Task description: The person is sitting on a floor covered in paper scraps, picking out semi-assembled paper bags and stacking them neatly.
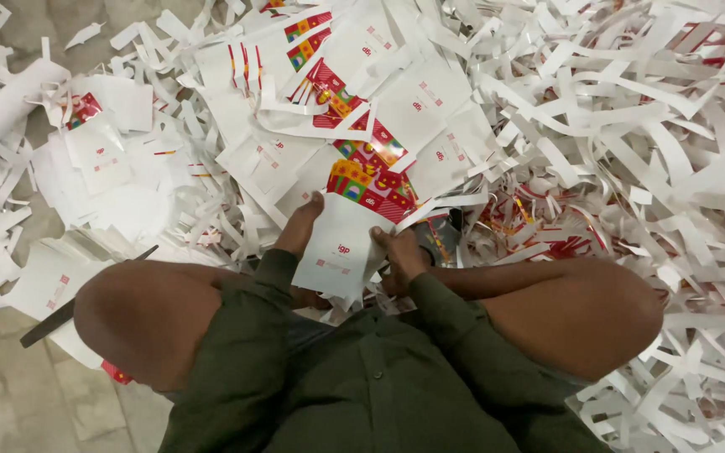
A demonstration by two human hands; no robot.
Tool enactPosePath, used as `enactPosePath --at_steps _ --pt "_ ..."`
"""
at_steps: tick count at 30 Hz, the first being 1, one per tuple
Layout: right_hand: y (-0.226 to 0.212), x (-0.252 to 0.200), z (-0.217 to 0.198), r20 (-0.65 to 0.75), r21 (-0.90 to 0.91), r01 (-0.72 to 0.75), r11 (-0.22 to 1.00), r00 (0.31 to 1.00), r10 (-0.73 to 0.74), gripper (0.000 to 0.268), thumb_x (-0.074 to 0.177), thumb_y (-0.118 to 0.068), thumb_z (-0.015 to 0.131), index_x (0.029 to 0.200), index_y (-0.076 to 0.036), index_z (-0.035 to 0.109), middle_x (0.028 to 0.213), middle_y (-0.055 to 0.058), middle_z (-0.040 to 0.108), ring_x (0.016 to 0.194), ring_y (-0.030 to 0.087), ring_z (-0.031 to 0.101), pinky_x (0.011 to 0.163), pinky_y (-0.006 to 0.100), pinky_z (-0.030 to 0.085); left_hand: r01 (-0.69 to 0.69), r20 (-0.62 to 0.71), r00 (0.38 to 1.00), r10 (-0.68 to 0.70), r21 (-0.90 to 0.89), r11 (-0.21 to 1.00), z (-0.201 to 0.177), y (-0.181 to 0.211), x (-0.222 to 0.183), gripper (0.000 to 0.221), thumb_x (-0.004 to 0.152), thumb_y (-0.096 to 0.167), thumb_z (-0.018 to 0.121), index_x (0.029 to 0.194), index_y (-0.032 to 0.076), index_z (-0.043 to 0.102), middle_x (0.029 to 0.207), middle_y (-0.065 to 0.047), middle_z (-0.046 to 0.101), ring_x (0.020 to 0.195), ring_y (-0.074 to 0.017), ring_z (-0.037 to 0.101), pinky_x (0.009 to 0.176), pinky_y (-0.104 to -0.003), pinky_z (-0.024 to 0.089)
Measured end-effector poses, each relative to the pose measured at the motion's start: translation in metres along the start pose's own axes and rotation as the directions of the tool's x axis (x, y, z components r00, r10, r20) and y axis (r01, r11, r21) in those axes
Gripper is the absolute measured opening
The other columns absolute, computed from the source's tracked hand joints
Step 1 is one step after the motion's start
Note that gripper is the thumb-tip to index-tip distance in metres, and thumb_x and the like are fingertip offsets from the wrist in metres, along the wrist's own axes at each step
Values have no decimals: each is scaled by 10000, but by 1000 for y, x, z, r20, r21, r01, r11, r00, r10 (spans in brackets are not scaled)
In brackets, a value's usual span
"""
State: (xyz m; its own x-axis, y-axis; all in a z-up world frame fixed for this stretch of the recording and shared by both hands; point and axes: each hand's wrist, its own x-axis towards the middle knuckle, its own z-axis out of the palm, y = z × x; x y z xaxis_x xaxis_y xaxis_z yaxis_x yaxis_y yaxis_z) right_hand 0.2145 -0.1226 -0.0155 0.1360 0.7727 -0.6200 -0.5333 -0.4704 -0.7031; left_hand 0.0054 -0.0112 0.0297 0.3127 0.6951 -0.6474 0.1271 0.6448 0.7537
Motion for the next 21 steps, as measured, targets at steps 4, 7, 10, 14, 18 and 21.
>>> enactPosePath --at_steps 4,7,10,14,18,21 --pt "6 10 -4 -18 43 -1 999 1000 2 322 935 -132 719 1175 76 660 1070 134 751 910 224 696 820 384 557 -255 82 966 244 438 862 16 16 -19 496 884 354 746 1200 -25 693 1057 -182 774 978 -257 714 876 -383 533" --pt "-3 9 -3 -18 216 100 971 995 -98 280 990 -174 643 1205 6 629 1079 79 734 926 185 674 837 351 548 -237 -56 940 336 600 764 23 43 -31 449 889 353 709 1197 27 730 1011 -182 780 936 -285 753 831 -401 560" --pt "-20 -7 10 93 281 88 956 989 -119 248 1044 -184 622 1191 16 635 1041 80 713 914 175 654 810 358 532 -175 -98 949 299 627 759 25 57 -45 408 892 346 689 1164 44 722 972 -183 781 894 -315 774 802 -414 575" --pt "-34 -13 11 -39 31 142 989 989 -140 243 1011 -235 610 1151 -45 666 948 53 709 785 136 647 659 316 529 -180 -138 893 429 764 619 23 36 -39 448 900 382 717 1177 30 722 961 -229 749 902 -383 724 804 -469 551" --pt "-31 -6 1 -44 -95 200 975 978 -205 186 996 -248 639 974 -64 638 813 18 648 679 103 625 505 289 483 -169 -115 866 487 848 502 25 40 -51 491 897 432 718 1185 34 726 967 -240 739 923 -410 705 813 -501 540" --pt "-15 11 -13 10 -248 299 921 952 -307 294 1043 -235 671 855 -20 604 709 59 608 592 130 544 514 304 447 -139 -164 875 455 816 561 21 37 -53 501 893 427 710 1203 32 719 975 -245 737 939 -408 712 830 -489 546"
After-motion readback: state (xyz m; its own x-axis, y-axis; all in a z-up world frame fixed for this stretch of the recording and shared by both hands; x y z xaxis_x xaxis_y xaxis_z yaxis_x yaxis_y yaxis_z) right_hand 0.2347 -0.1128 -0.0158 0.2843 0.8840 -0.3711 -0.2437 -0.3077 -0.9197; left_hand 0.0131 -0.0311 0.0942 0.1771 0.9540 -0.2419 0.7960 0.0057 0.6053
